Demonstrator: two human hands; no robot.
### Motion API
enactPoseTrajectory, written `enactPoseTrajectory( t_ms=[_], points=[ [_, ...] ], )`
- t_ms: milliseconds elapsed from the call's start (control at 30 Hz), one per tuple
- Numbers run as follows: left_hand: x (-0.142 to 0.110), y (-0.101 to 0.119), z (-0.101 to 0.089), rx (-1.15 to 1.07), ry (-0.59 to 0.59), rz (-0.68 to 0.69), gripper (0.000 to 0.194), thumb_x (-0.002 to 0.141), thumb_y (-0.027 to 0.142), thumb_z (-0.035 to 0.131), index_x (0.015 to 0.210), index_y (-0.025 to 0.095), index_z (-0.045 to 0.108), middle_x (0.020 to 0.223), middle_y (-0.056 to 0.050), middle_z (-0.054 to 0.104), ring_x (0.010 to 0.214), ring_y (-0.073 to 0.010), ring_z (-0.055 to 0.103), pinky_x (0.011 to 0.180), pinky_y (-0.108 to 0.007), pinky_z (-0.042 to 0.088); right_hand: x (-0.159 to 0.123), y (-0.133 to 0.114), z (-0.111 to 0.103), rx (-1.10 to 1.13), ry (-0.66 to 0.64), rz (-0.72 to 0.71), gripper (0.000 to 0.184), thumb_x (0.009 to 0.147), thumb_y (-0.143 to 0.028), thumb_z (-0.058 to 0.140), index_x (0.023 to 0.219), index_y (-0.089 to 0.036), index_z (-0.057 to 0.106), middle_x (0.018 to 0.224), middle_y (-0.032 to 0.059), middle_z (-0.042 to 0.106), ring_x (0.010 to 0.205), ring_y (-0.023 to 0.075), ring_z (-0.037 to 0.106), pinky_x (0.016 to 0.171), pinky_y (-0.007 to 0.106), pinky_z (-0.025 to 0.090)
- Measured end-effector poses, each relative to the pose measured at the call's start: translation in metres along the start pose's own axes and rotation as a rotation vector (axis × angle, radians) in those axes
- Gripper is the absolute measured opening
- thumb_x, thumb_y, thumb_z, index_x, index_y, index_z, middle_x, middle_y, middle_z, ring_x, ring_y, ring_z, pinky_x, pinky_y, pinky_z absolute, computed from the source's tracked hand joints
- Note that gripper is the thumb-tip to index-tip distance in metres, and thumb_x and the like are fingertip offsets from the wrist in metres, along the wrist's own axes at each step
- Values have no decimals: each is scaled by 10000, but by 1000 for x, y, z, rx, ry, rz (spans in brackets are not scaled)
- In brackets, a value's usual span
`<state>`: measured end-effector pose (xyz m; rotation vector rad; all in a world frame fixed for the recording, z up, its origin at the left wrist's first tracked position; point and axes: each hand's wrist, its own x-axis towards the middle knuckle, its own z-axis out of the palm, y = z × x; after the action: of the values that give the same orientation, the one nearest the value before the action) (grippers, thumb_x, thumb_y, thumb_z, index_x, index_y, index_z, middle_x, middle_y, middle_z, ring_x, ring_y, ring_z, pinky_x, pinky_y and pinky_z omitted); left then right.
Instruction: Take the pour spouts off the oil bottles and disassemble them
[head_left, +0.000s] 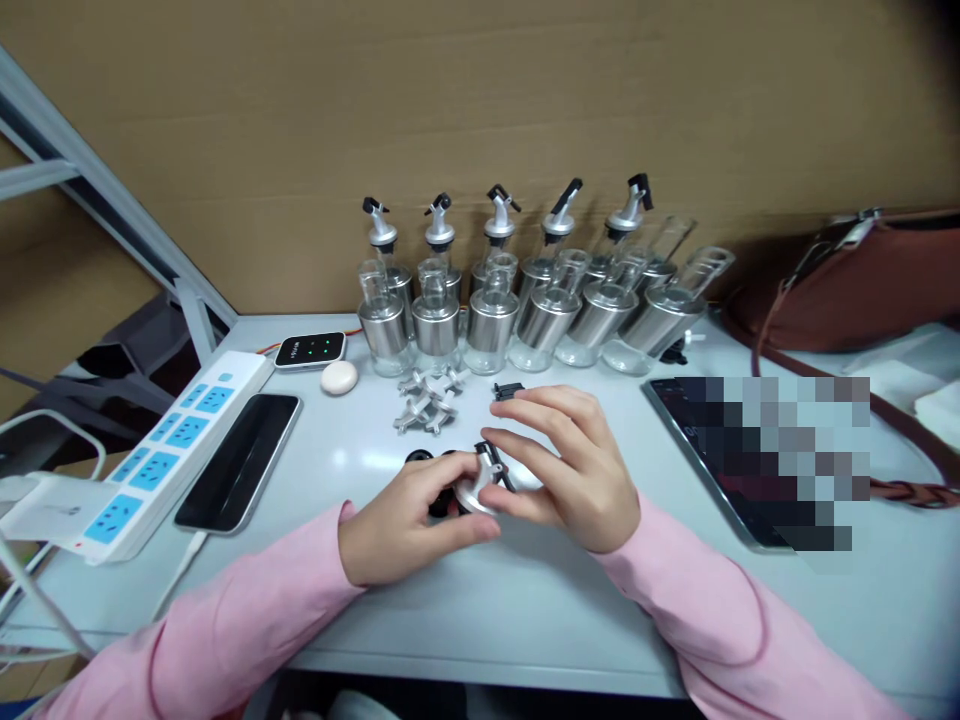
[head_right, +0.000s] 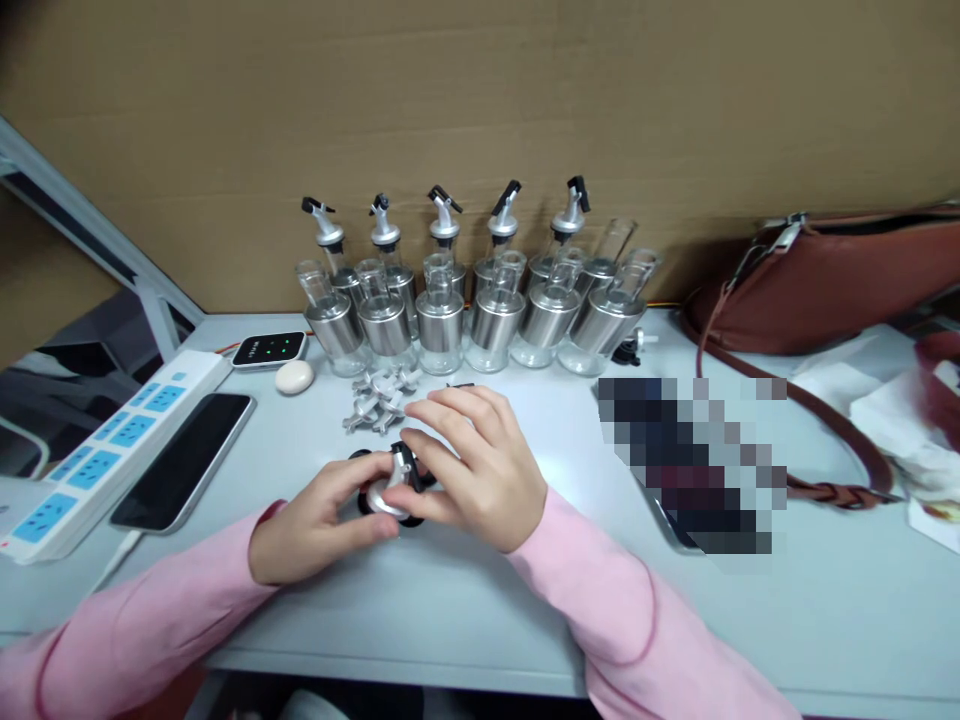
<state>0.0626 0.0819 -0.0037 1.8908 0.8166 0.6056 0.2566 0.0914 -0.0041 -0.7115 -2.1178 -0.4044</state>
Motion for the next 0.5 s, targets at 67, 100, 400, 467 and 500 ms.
enactPoseTrajectory(
  t_ms=[67, 100, 400, 467, 500],
  points=[
    [-1, 0, 0, 20, 12, -16, 317, 841, 483, 488, 909, 173, 479, 738, -8, 490, 652, -133, 441, 604, -246, 371, 0, 1, -1, 11, -9, -23, 335, 848, -422, 565, 957, -117, 653, 968, 135, 659, 988, 247, 527, 831, 402, 455],
    [-1, 0, 0, 19, 9, -17, 290, 852, 457, 469, 916, 174, 475, 743, -8, 489, 652, -133, 440, 602, -246, 369, 1, 1, -1, 12, -13, -39, 339, 851, -420, 562, 961, -112, 653, 974, 137, 660, 989, 247, 527, 830, 401, 457],
    [-2, -9, -1, 22, 39, 51, 366, 879, 538, 366, 774, 190, 406, 661, 14, 418, 627, -139, 357, 571, -259, 309, 5, 0, -1, -21, -46, -132, 370, 907, -430, 462, 915, -120, 663, 982, 112, 675, 986, 221, 526, 833, 385, 461],
    [-2, -11, -1, 69, 53, 52, 412, 868, 581, 353, 765, 188, 415, 657, 5, 432, 641, -150, 365, 585, -272, 320, 5, -2, -1, -28, -53, -141, 358, 924, -399, 440, 912, -119, 663, 992, 106, 673, 992, 218, 520, 843, 385, 452],
    [-1, -12, -1, 83, 58, 50, 431, 860, 599, 349, 756, 186, 415, 655, 0, 435, 647, -155, 371, 594, -280, 330, 4, -3, -1, -41, -60, -147, 344, 935, -373, 424, 914, -127, 664, 1004, 97, 670, 997, 212, 514, 856, 383, 445]
  ],
)
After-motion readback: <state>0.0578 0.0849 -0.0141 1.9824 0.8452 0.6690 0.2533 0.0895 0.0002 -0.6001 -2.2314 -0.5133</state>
